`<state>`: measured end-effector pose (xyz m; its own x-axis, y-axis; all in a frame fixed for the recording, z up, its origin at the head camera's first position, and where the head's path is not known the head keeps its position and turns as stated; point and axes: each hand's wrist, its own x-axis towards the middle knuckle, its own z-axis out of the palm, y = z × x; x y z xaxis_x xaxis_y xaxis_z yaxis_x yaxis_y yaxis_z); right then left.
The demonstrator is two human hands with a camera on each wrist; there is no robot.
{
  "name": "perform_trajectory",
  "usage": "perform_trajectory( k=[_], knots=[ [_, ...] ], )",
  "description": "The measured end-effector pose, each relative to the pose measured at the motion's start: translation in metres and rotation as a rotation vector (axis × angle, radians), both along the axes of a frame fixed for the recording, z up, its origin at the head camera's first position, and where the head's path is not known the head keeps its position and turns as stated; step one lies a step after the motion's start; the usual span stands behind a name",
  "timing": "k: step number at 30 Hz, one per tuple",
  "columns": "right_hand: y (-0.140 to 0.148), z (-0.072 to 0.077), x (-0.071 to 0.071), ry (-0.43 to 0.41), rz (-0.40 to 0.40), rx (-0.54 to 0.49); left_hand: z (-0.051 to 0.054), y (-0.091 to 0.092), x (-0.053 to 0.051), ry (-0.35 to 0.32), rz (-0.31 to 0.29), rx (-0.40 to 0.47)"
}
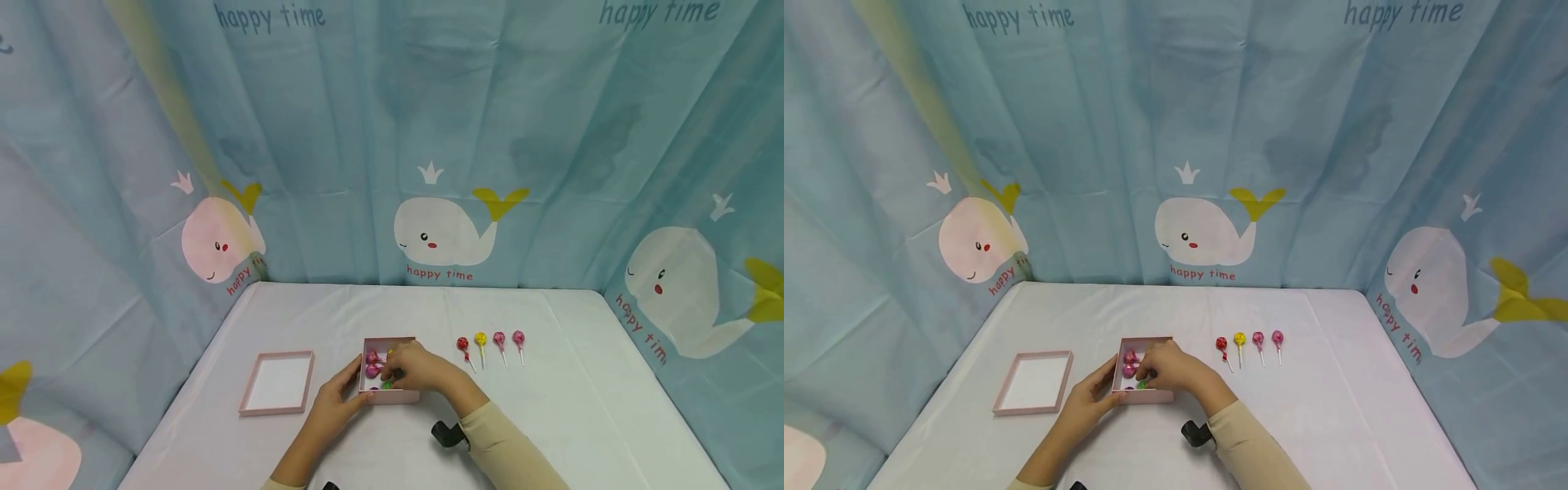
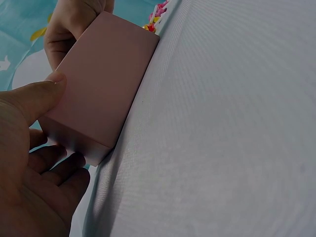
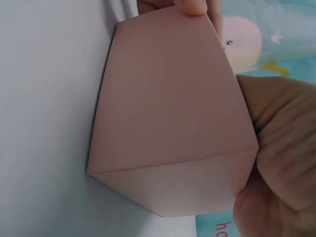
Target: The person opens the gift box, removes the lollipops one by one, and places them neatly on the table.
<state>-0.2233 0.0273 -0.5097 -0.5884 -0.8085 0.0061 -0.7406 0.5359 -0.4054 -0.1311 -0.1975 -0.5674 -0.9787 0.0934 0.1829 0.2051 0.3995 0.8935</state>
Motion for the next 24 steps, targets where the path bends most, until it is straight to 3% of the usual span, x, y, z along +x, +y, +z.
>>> perform_trajectory(
  k=[7, 15, 24],
  knots=[
    [-0.005, 0.005, 0.004, 0.011, -0.034, 0.069, 0.0, -0.001, 0.001, -0.013, -0.02, 0.007],
    [-0.011, 0.001, 0.005, 0.079, -0.066, 0.053, 0.002, -0.001, 0.001, -0.034, 0.012, -0.002],
    [-0.012, -0.007, 0.006, 0.138, -0.115, 0.026, 0.001, 0.0, 0.001, -0.045, 0.005, -0.001]
  ],
)
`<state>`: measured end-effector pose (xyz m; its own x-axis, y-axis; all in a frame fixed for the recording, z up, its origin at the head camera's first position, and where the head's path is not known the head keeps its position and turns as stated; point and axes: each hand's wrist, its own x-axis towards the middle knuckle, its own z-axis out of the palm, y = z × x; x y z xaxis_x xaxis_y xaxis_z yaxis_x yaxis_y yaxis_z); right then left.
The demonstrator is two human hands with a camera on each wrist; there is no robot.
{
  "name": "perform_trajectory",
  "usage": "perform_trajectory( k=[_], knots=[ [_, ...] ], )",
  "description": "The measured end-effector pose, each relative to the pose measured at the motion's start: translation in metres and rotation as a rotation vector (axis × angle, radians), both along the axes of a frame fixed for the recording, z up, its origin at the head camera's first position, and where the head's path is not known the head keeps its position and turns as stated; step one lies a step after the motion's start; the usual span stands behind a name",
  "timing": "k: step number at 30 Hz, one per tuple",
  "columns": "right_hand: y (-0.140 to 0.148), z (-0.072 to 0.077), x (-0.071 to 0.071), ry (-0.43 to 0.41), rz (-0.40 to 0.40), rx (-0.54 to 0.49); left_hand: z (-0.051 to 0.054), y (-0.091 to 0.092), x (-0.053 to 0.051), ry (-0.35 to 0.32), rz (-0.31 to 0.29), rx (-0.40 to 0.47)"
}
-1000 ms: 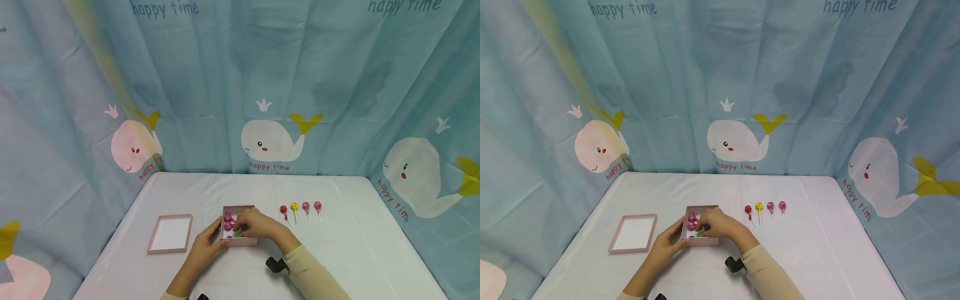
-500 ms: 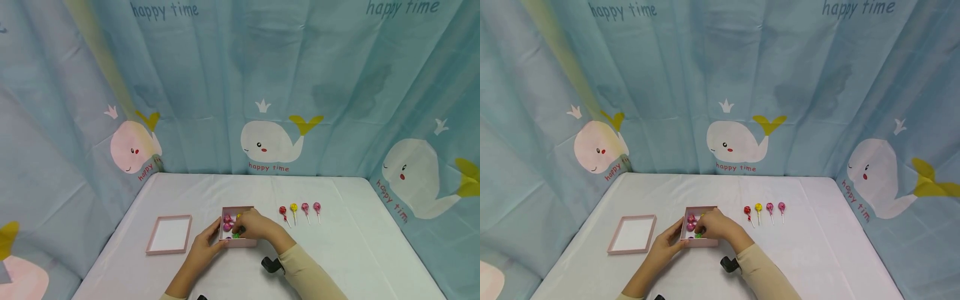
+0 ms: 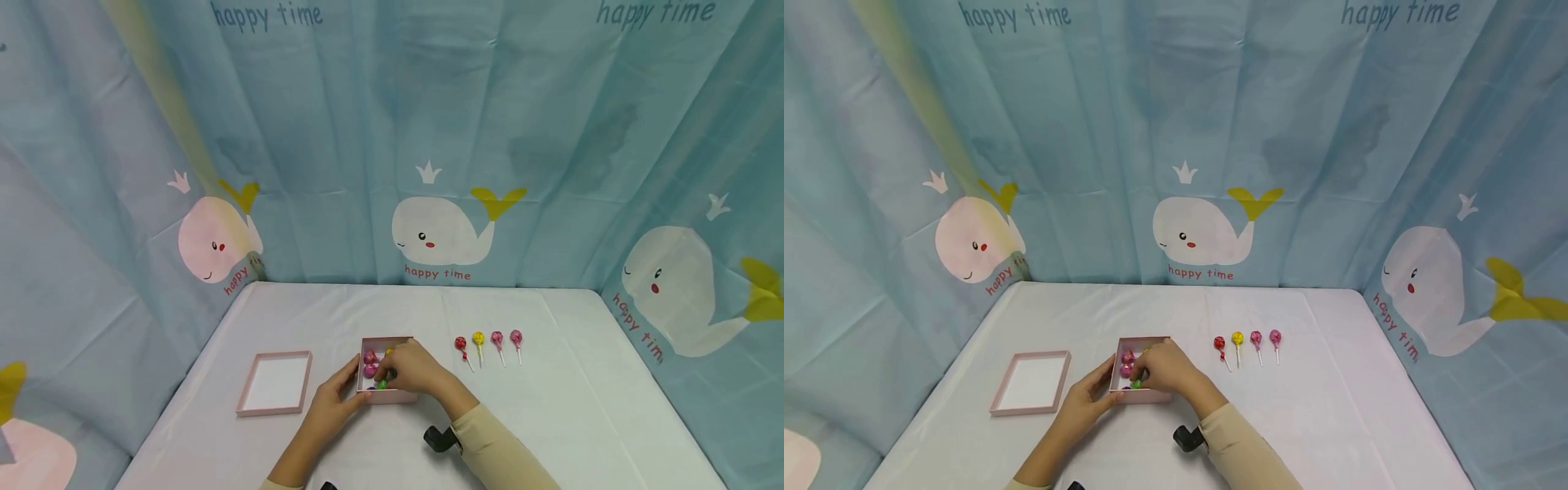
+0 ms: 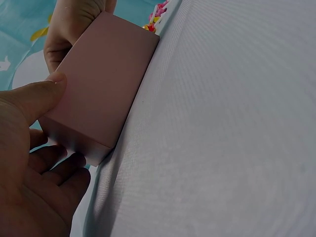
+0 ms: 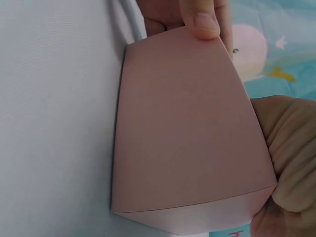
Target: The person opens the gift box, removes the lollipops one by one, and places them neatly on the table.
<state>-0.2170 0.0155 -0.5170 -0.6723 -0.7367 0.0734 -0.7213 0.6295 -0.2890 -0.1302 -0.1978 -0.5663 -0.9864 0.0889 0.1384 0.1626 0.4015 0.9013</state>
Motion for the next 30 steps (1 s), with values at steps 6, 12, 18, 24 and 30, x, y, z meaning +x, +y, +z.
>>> perform_trajectory(
  k=[6, 12, 18, 24, 30],
  knots=[
    [0.001, -0.001, -0.002, 0.006, -0.004, -0.052, 0.001, -0.001, -0.001, 0.023, -0.01, 0.004],
    [0.003, -0.003, -0.001, -0.045, -0.027, -0.133, -0.001, -0.001, -0.002, 0.045, -0.002, -0.002],
    [0.005, -0.002, 0.002, -0.082, -0.078, -0.285, -0.001, 0.0, -0.001, 0.033, -0.005, 0.011],
    [0.016, 0.009, 0.009, -0.048, -0.105, -0.425, -0.003, 0.001, 0.001, 0.014, 0.007, -0.001],
    [0.033, 0.023, 0.012, -0.039, -0.139, -0.488, -0.003, 0.002, 0.001, 0.043, 0.015, -0.033]
  ],
)
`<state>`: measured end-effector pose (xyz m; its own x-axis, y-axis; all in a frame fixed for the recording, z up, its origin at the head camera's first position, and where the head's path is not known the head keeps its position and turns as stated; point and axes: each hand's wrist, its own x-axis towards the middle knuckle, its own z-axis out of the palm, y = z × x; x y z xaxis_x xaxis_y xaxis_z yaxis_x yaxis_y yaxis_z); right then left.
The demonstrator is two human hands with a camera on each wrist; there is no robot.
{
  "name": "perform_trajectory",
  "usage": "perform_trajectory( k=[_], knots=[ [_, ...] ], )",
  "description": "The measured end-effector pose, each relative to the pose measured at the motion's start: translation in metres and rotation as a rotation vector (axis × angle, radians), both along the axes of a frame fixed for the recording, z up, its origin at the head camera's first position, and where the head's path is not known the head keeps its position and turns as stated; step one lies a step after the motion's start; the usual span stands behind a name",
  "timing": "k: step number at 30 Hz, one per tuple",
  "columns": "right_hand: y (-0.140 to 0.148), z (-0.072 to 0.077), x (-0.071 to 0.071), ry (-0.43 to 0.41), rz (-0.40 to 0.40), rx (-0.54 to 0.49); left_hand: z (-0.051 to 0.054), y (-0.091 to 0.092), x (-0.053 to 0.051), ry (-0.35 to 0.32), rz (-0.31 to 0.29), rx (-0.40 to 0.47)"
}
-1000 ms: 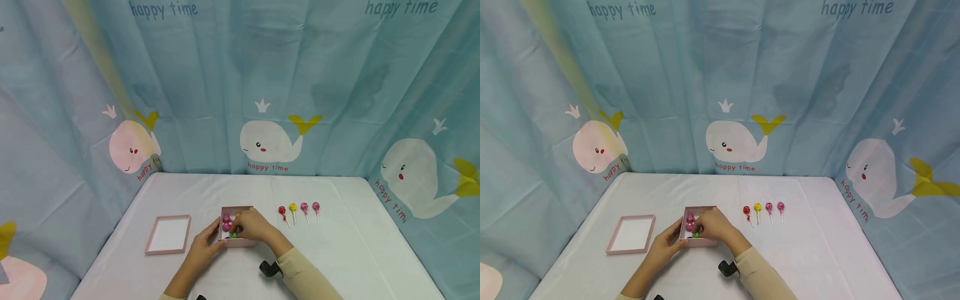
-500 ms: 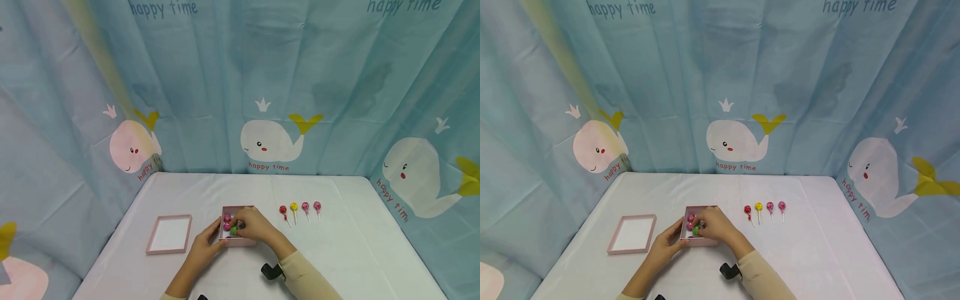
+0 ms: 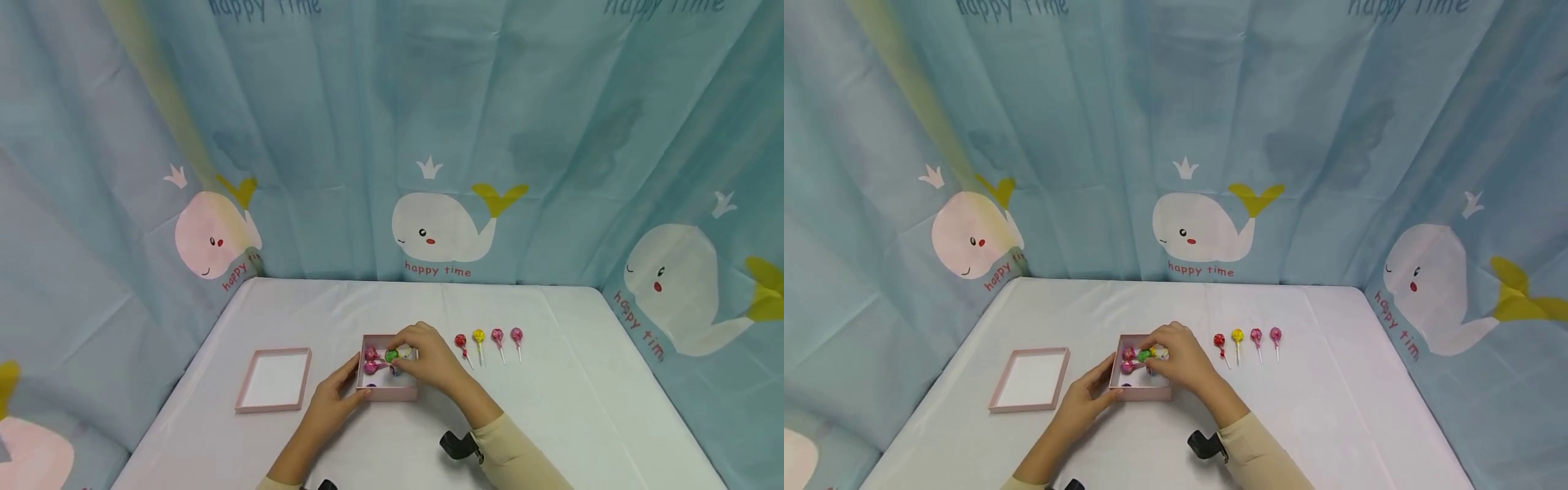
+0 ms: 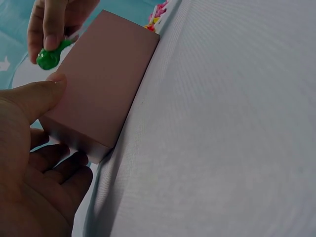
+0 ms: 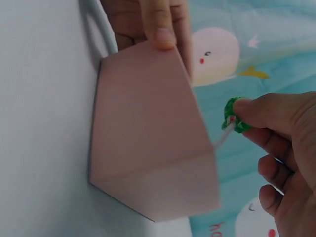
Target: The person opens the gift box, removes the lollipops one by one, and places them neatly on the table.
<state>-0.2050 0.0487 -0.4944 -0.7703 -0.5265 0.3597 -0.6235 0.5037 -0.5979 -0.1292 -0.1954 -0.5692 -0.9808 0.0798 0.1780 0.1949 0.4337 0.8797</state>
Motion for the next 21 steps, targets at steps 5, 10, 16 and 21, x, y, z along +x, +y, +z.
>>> perform_trajectory(
  k=[5, 10, 16, 21],
  knots=[
    [0.021, 0.009, 0.0, 0.028, -0.036, -0.073, 0.002, 0.002, -0.002, 0.001, -0.001, -0.021],
    [0.038, 0.011, 0.006, 0.044, -0.08, -0.144, 0.002, 0.002, 0.001, 0.015, 0.022, -0.062],
    [0.064, 0.022, 0.011, 0.101, -0.103, -0.194, 0.003, 0.001, 0.002, 0.045, 0.032, -0.093],
    [0.085, 0.027, 0.011, 0.12, -0.145, -0.224, 0.002, 0.004, 0.003, 0.058, 0.029, -0.094]
  ],
)
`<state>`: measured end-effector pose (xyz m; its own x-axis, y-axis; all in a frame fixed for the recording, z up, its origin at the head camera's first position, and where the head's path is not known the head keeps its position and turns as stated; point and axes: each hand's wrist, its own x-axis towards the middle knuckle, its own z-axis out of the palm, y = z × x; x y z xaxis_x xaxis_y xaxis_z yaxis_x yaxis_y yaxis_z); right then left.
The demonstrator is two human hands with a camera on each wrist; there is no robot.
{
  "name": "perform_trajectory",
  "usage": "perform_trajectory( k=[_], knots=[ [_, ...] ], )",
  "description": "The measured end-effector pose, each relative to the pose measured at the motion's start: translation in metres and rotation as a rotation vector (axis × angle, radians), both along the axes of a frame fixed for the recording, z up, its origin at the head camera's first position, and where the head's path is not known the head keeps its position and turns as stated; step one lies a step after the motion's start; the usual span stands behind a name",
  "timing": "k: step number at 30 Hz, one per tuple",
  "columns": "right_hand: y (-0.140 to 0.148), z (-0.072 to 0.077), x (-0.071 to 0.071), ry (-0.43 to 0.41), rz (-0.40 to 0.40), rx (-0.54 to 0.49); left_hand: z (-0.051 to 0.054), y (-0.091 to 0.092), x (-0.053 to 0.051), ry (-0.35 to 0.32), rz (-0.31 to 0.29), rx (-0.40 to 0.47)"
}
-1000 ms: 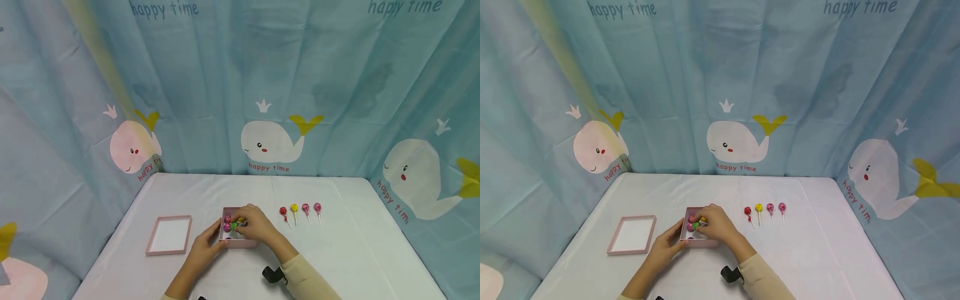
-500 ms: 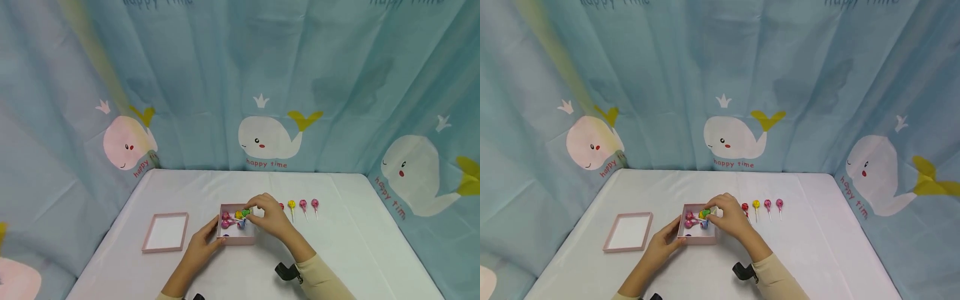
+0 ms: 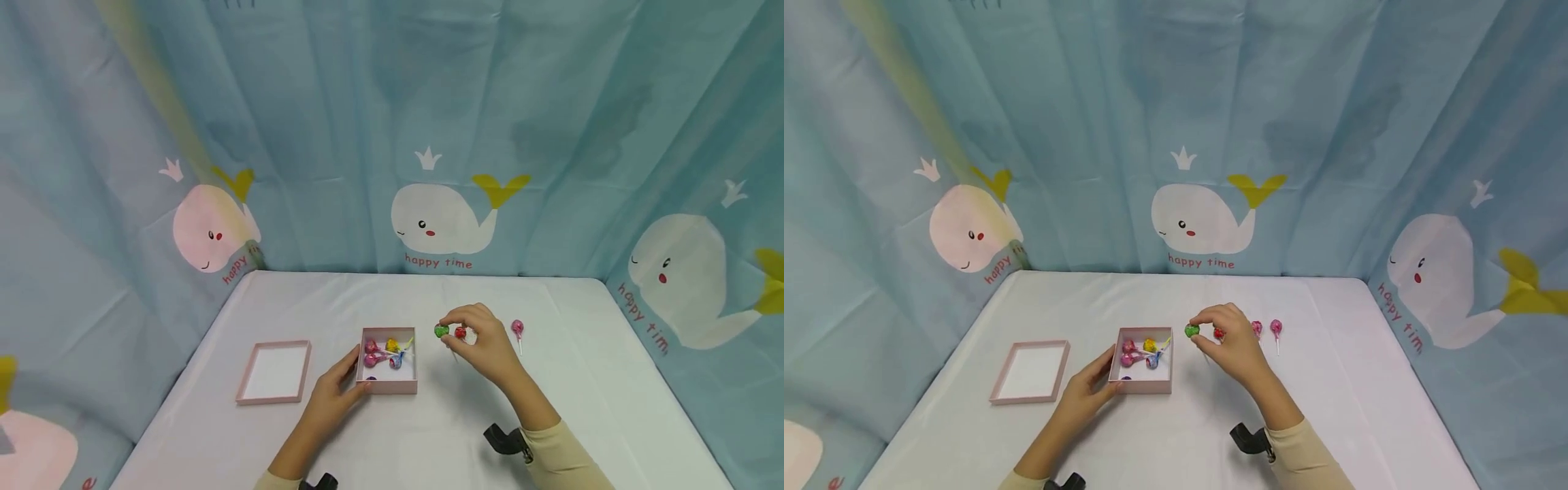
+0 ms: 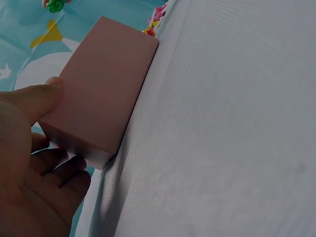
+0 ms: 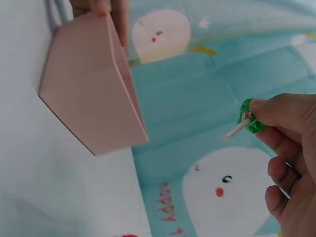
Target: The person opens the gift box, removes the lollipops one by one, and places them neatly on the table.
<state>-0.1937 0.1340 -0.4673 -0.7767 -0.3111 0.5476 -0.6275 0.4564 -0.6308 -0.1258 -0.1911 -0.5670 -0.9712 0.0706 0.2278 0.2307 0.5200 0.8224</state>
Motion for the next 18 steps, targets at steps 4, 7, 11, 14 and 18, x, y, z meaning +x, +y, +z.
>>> perform_trajectory(
  k=[4, 7, 11, 14, 18],
  knots=[
    [0.019, 0.004, -0.003, 0.021, -0.033, -0.005, 0.002, 0.002, -0.001, -0.015, 0.012, -0.002],
    [0.037, 0.008, -0.006, 0.027, -0.078, -0.029, 0.002, 0.005, -0.004, -0.019, 0.005, 0.009],
    [0.06, 0.013, -0.01, 0.031, -0.151, -0.048, 0.004, 0.007, -0.006, -0.01, -0.002, -0.003],
    [0.078, 0.013, -0.013, 0.047, -0.198, -0.047, 0.002, 0.007, -0.005, -0.018, -0.004, -0.013],
    [0.099, 0.016, -0.017, 0.042, -0.271, -0.056, 0.001, 0.006, -0.004, -0.009, -0.008, 0.003]
  ],
)
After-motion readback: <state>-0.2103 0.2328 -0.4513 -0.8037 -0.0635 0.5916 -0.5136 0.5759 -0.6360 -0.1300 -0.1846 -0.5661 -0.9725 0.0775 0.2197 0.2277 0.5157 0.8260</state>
